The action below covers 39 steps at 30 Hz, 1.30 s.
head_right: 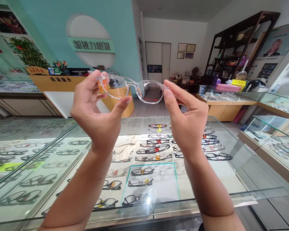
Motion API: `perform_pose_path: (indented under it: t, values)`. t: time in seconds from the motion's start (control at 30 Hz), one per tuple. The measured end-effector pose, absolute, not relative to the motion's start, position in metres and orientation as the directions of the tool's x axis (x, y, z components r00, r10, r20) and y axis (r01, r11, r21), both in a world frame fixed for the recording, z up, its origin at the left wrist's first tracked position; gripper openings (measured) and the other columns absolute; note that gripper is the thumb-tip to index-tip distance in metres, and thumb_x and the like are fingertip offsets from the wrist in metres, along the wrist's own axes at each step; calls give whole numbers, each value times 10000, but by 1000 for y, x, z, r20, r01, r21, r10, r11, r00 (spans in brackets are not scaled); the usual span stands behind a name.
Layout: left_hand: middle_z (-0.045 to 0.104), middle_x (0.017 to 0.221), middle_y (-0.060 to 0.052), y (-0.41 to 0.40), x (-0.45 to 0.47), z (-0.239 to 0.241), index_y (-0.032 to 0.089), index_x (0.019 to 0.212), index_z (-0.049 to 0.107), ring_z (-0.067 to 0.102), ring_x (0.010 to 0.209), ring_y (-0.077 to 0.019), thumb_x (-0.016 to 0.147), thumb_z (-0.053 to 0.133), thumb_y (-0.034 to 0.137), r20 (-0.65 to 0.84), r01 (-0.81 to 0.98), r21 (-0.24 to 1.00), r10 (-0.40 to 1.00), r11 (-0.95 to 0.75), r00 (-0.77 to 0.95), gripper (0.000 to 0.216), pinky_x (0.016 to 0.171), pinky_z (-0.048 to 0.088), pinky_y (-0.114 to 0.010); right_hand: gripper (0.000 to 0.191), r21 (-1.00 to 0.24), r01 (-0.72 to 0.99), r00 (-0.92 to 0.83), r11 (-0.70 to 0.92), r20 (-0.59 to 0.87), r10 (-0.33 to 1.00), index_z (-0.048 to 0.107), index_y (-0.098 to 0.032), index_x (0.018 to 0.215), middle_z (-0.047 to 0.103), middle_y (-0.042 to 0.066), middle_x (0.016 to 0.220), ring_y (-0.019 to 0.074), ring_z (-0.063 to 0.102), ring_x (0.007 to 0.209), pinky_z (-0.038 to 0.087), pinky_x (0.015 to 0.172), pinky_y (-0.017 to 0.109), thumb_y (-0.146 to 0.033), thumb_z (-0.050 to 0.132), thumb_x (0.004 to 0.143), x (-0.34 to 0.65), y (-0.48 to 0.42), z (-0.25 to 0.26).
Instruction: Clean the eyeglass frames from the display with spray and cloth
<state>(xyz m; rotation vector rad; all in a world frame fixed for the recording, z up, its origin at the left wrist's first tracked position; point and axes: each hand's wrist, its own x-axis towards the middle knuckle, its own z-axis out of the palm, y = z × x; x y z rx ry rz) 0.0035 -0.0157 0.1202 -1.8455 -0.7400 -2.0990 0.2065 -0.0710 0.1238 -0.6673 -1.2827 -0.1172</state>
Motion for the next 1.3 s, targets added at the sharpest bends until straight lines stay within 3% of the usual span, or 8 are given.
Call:
perform_pose_path:
  t: [0.23,0.43,0.63,0.87,1.07,1.3]
  values:
    - [679,1583,-81,-12,2,117,383,1571,589,587,1538,-407,883,857,714,976,434,209,157,-876,-153,809,1116,585,-587,244,-470,212,266,857,872,412,830,-287,1244,869,62,1257,251,829,1216,662,1155,500,-421,722,1072,208,-77,131]
    - [687,1564,-89,-10,2,115,385,1544,617,593,1524,-405,857,908,662,974,397,212,163,-893,-155,796,1096,594,-554,225,-503,105,249,858,848,467,817,-294,1207,866,56,1234,259,811,1257,659,1141,504,-437,746,1049,210,-74,132]
    - [716,1516,-92,-12,5,117,367,1496,662,626,1477,-393,834,928,657,969,368,228,173,-901,-177,770,1091,600,-548,203,-485,104,246,868,858,450,800,-297,1191,859,52,1216,249,819,1206,658,1117,488,-424,712,1059,210,-73,132]
    - [690,1543,-94,-9,4,115,376,1525,631,625,1483,-400,845,923,652,972,325,228,193,-918,-137,789,1074,616,-549,164,-533,-38,272,845,809,522,803,-299,1118,860,41,1149,256,824,1152,658,1095,503,-410,770,1002,212,-68,134]
    - [719,1478,-88,-10,6,114,382,1520,627,666,1422,-382,838,936,631,977,415,204,156,-887,-147,789,1055,623,-531,90,-529,-103,325,843,783,531,834,-278,1035,871,23,1057,216,829,1002,648,1061,469,-329,788,977,210,-68,137]
    - [722,1447,-84,-10,6,117,423,1542,588,708,1369,-377,827,937,651,977,421,208,166,-883,-135,827,1017,654,-543,70,-570,-83,321,818,761,563,798,-304,1027,865,26,1047,259,832,1104,626,1095,509,-340,754,986,208,-71,138]
